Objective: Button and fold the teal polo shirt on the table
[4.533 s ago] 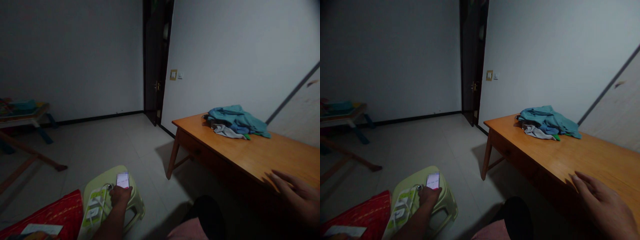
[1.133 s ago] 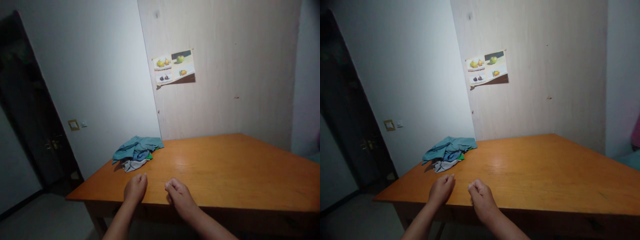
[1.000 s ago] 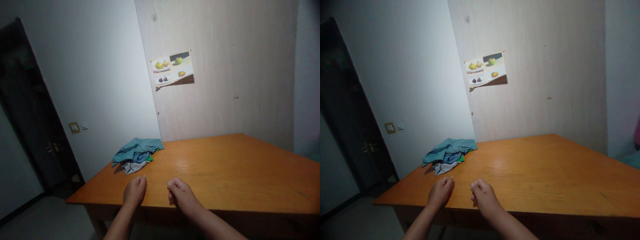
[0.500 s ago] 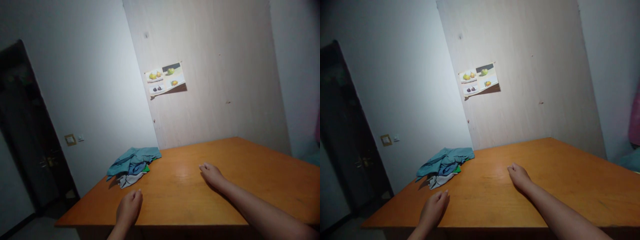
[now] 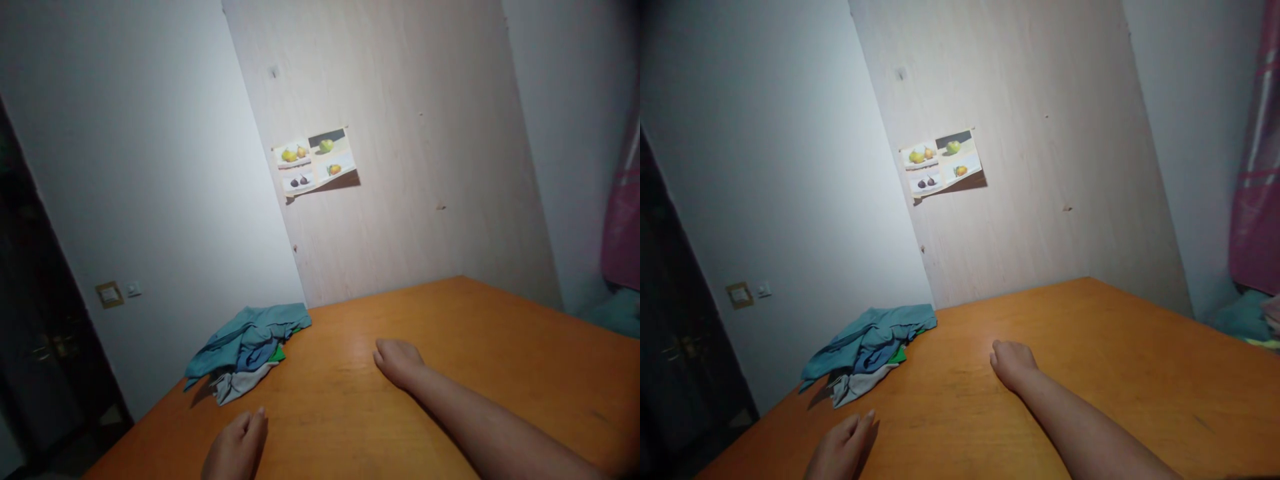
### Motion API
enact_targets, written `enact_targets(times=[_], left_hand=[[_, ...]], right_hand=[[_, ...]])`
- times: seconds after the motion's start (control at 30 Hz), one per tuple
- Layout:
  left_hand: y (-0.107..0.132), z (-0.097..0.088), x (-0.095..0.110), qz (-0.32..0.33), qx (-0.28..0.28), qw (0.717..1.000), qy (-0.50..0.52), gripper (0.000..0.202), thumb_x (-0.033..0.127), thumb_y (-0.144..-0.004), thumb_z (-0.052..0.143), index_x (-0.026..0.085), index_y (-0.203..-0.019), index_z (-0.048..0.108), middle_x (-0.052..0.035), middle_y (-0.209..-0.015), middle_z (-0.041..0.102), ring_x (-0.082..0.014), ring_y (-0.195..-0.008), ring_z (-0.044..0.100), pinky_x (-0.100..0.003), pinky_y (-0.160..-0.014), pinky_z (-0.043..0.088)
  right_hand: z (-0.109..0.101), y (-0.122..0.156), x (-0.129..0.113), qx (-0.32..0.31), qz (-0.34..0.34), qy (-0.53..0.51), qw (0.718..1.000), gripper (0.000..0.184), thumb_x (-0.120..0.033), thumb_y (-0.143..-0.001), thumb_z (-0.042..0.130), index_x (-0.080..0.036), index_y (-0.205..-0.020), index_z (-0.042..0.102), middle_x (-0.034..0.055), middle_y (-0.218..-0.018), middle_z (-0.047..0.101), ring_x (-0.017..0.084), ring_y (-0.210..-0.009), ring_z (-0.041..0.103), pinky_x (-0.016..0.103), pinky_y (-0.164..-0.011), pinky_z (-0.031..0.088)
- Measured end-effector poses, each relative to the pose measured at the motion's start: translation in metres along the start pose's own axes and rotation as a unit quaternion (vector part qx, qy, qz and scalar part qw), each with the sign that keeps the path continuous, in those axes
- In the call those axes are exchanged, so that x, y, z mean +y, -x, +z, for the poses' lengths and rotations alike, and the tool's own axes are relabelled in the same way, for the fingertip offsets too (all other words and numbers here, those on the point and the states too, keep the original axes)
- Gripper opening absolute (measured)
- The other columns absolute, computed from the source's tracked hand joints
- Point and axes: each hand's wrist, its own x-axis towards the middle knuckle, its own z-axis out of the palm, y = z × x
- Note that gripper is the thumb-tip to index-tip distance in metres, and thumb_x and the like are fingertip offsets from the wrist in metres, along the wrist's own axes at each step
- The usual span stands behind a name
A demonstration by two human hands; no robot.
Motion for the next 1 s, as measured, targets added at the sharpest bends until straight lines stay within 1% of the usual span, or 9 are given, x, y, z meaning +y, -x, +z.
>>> enact_targets(times=[0.2,0.33,0.53,0.63,0.77,0.8,0.87,0.93,1.0], left_hand=[[0.001,0.004,-0.004,-0.003,0.001,1.0,0.003,0.049,0.063,-0.087,0.039,0.023,-0.059,0.04,0.0012,-0.058,0.05,-0.0187,-0.06,0.049,-0.029,-0.058,0.028],[0.002,0.006,-0.007,-0.011,-0.005,1.0,0.021,0.051,0.067,-0.086,0.039,0.023,-0.061,0.04,0.0014,-0.059,0.048,-0.0178,-0.061,0.047,-0.029,-0.057,0.028],[-0.01,0.007,-0.01,-0.043,0.021,0.987,0.15,0.056,0.076,-0.084,0.037,0.024,-0.061,0.035,0.0036,-0.059,0.039,-0.0151,-0.056,0.039,-0.027,-0.054,0.032],[-0.03,0.0,-0.014,-0.033,0.056,0.987,0.149,0.054,0.073,-0.084,0.041,0.023,-0.062,0.039,0.0035,-0.059,0.041,-0.0156,-0.057,0.042,-0.027,-0.054,0.033],[-0.071,-0.023,-0.022,0.014,0.133,0.987,0.084,0.044,0.062,-0.088,0.044,0.022,-0.068,0.048,0.0016,-0.065,0.048,-0.018,-0.063,0.051,-0.027,-0.058,0.038],[-0.083,-0.031,-0.022,0.025,0.152,0.987,0.05,0.041,0.058,-0.088,0.044,0.022,-0.074,0.053,-0.0004,-0.07,0.053,-0.0193,-0.067,0.054,-0.028,-0.061,0.041],[-0.105,-0.047,-0.021,0.028,0.196,0.979,-0.042,0.036,0.052,-0.087,0.047,0.019,-0.09,0.061,-0.007,-0.089,0.061,-0.023,-0.077,0.06,-0.033,-0.073,0.048],[-0.126,-0.06,-0.017,0.012,0.226,0.967,-0.115,0.04,0.046,-0.087,0.047,0.015,-0.109,0.062,-0.0137,-0.108,0.061,-0.0271,-0.093,0.062,-0.039,-0.087,0.05],[-0.144,-0.069,-0.014,-0.012,0.218,0.963,-0.158,0.047,0.04,-0.088,0.048,0.013,-0.125,0.057,-0.0188,-0.125,0.056,-0.0313,-0.114,0.059,-0.042,-0.099,0.046]], right_hand=[[0.001,-0.021,0.004,-0.007,-0.029,0.012,0.999,0.037,-0.034,-0.096,0.043,-0.013,-0.097,0.073,0.0213,-0.101,0.074,0.031,-0.095,0.071,0.037,-0.076,0.046],[0.008,-0.026,0.007,-0.004,-0.031,0.017,0.999,0.041,-0.034,-0.096,0.037,-0.015,-0.093,0.073,0.0202,-0.097,0.074,0.033,-0.091,0.071,0.038,-0.072,0.045],[0.013,-0.028,0.015,-0.011,-0.029,-0.004,1.0,0.038,-0.039,-0.095,0.039,-0.019,-0.086,0.07,0.0165,-0.093,0.074,0.031,-0.087,0.069,0.035,-0.066,0.038],[0.015,-0.03,0.018,-0.014,-0.026,-0.016,0.999,0.038,-0.041,-0.095,0.039,-0.02,-0.083,0.068,0.0145,-0.091,0.074,0.03,-0.084,0.069,0.034,-0.063,0.035],[0.016,-0.031,0.019,-0.012,-0.024,-0.023,0.999,0.038,-0.043,-0.095,0.039,-0.021,-0.083,0.067,0.0138,-0.089,0.073,0.029,-0.082,0.068,0.033,-0.062,0.034],[0.016,-0.031,0.018,-0.011,-0.022,-0.026,0.999,0.038,-0.042,-0.094,0.039,-0.021,-0.083,0.067,0.014,-0.089,0.073,0.029,-0.082,0.068,0.033,-0.063,0.034],[0.015,-0.031,0.018,-0.011,-0.013,-0.031,0.999,0.037,-0.042,-0.094,0.04,-0.021,-0.083,0.068,0.0141,-0.087,0.073,0.029,-0.081,0.068,0.033,-0.063,0.035],[0.015,-0.031,0.017,-0.011,-0.003,-0.034,0.999,0.037,-0.042,-0.093,0.04,-0.021,-0.083,0.068,0.014,-0.086,0.073,0.029,-0.08,0.067,0.033,-0.063,0.035],[0.016,-0.031,0.017,-0.013,0.0,-0.034,0.999,0.037,-0.043,-0.093,0.04,-0.021,-0.083,0.068,0.0139,-0.087,0.073,0.029,-0.08,0.067,0.033,-0.062,0.035]])
